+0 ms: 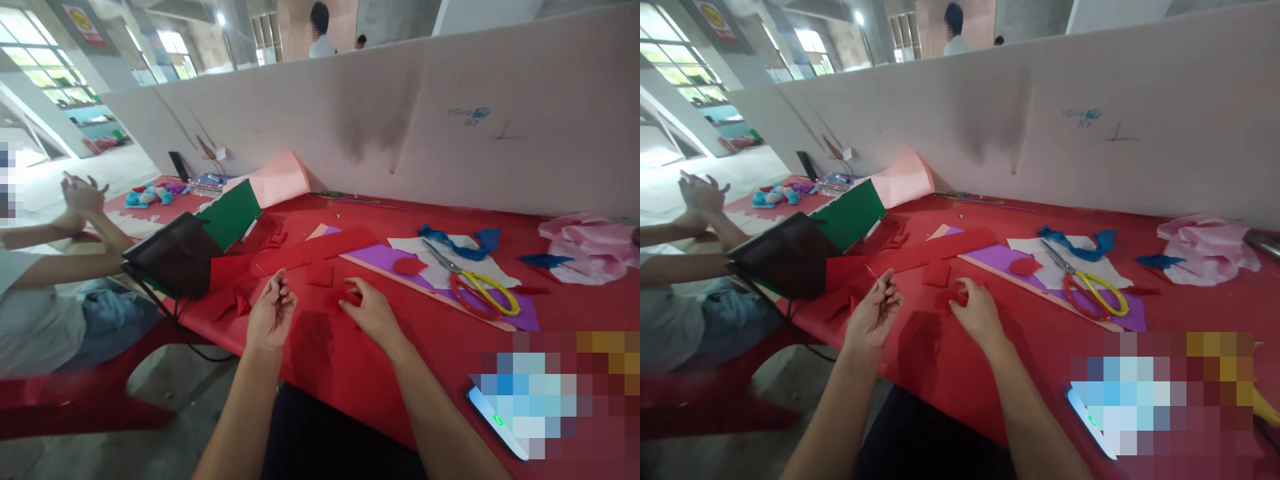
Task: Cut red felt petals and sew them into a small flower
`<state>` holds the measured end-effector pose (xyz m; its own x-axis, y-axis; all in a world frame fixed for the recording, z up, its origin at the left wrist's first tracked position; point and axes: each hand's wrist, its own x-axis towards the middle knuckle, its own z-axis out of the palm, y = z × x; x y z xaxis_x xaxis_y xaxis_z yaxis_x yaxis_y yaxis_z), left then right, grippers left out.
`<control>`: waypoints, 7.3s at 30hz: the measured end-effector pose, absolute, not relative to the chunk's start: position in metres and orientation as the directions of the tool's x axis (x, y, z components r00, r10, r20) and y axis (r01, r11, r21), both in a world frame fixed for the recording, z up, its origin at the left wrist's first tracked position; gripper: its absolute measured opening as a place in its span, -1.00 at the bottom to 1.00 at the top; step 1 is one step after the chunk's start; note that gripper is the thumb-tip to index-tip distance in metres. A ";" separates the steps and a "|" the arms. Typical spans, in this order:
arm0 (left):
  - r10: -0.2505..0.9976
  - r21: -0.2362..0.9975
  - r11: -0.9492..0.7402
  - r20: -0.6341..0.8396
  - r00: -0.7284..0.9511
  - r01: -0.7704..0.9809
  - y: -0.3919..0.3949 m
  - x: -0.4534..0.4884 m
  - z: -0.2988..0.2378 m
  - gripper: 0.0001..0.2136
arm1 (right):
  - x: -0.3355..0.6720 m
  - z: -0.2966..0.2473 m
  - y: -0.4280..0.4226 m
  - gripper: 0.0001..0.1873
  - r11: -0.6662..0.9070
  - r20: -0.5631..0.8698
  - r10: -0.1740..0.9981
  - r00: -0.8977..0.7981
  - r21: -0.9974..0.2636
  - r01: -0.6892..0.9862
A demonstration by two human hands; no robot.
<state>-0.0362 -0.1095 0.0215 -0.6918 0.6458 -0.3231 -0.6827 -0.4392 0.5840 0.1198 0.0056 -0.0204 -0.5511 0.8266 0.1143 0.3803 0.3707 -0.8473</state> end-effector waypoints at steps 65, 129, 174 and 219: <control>0.863 0.986 -0.008 -0.077 -0.499 -0.165 -0.113 0.035 -0.001 -0.80 | 0.116 0.000 -0.015 -0.79 -0.341 -0.124 0.688 -0.715 -0.925 -0.167; 0.898 0.608 0.125 -0.405 -0.171 -0.784 -0.129 0.033 -0.007 -0.79 | 0.120 0.005 -0.013 -0.81 -0.289 -0.072 0.744 -0.664 -0.931 -0.223; 0.766 0.969 0.096 0.075 -0.638 0.229 -0.132 0.037 -0.010 -0.77 | 0.117 0.000 -0.016 -0.81 -0.048 0.048 0.808 -0.587 -0.988 -0.148; 0.885 0.838 0.241 0.018 -0.465 0.490 -0.070 -0.011 -0.013 -0.77 | 0.125 -0.017 0.013 -0.95 0.428 0.205 0.864 -0.460 -0.779 0.458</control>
<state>-0.0111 -0.0701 -0.0132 -0.4655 0.8849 0.0176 0.4900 0.2410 0.8378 0.1249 0.0126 -0.0172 -0.4595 0.8642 0.2050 0.4582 0.4283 -0.7789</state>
